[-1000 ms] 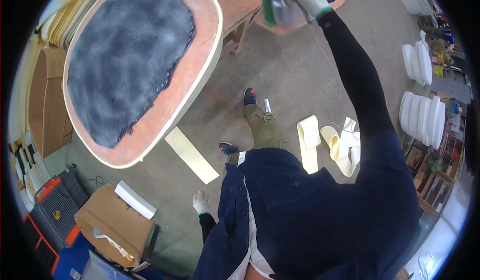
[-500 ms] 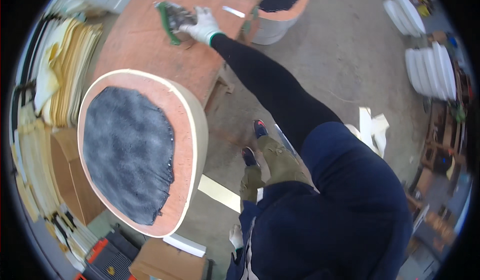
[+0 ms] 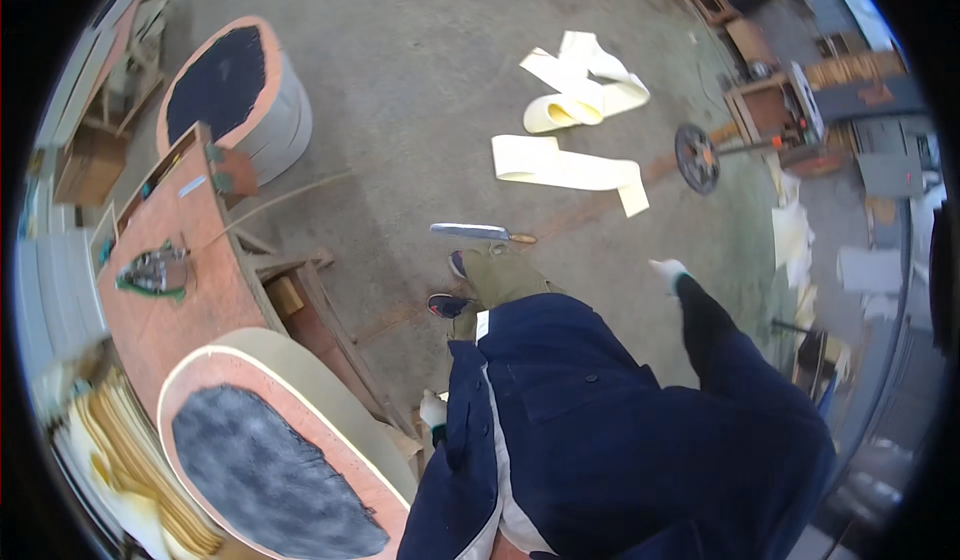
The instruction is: The person uses a spray gun to apply a dark coating to the interior surface of a large, oval-shaped basin. After spraying, the person places a white circular foam insert into the basin and presses it down to fit.
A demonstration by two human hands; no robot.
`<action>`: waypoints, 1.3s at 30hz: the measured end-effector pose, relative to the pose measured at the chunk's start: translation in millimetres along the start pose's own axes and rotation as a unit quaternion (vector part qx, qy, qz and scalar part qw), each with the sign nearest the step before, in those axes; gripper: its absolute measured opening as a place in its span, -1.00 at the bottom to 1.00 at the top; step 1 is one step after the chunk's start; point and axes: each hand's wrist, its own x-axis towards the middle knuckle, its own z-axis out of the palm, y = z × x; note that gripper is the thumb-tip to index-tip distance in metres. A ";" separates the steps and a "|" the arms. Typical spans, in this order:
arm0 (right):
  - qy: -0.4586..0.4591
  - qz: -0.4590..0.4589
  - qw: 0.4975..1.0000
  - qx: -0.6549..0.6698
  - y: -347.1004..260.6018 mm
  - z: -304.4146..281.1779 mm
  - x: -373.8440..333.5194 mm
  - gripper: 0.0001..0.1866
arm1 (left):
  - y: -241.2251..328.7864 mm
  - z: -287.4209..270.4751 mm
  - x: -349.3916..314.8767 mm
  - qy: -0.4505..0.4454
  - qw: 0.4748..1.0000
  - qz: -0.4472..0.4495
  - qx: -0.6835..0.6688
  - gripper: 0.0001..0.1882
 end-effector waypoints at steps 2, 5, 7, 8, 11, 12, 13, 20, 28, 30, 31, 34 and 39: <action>-0.027 0.219 0.935 0.277 30.5 -9.4 -37.8 -0.44 | 42.7 -27.6 22.8 -0.014 0.990 0.050 0.134 -0.81; -0.016 0.350 0.841 0.411 118.9 53.8 -97.4 -0.45 | 116.0 -40.9 42.7 -0.032 0.998 -0.006 -0.056 -0.54; 0.008 0.360 0.782 0.508 69.5 91.8 -108.2 -0.46 | 179.3 -52.8 81.0 -0.009 0.973 -0.119 -0.197 -0.46; -0.009 0.370 0.770 0.520 36.6 111.3 -105.7 -0.40 | 205.5 -59.8 105.7 0.011 0.975 -0.126 -0.180 -0.45; -0.072 0.407 0.709 0.571 21.7 203.9 -125.9 -0.49 | 328.3 -38.4 148.5 -0.107 0.957 0.027 -0.270 -0.71; -0.097 0.381 0.723 0.568 -15.0 197.6 -117.0 -0.52 | 370.0 -31.1 171.8 -0.074 0.955 0.184 -0.220 -0.56; -0.110 0.357 0.740 0.560 -44.6 187.6 -114.6 -0.54 | 432.6 -32.4 180.2 -0.173 0.943 0.111 -0.263 -0.52; -0.133 0.070 0.960 0.238 -64.5 20.8 62.6 -0.67 | 681.5 5.5 290.4 -0.050 0.959 0.221 -0.168 -0.69; 0.221 -0.118 0.743 0.620 -121.4 -385.8 280.8 -0.82 | 672.9 66.5 354.1 0.009 0.785 0.465 0.410 -0.82; 0.243 -0.111 0.769 0.581 -129.7 -433.1 314.9 -0.72 | 651.4 85.5 353.9 -0.010 0.709 0.537 0.456 -0.67; 0.225 -0.091 0.783 0.573 -140.8 -451.7 327.4 -0.68 | 647.6 97.0 350.8 -0.129 0.877 0.319 0.336 -0.65; 0.385 -0.083 0.787 0.475 -164.8 -452.7 374.3 -0.64 | 673.7 125.1 325.4 -0.120 0.783 0.471 0.388 -0.80; 0.237 -0.096 0.743 0.619 -201.2 -459.0 436.0 -0.71 | 760.5 166.7 408.5 -0.023 0.943 0.098 0.318 -0.74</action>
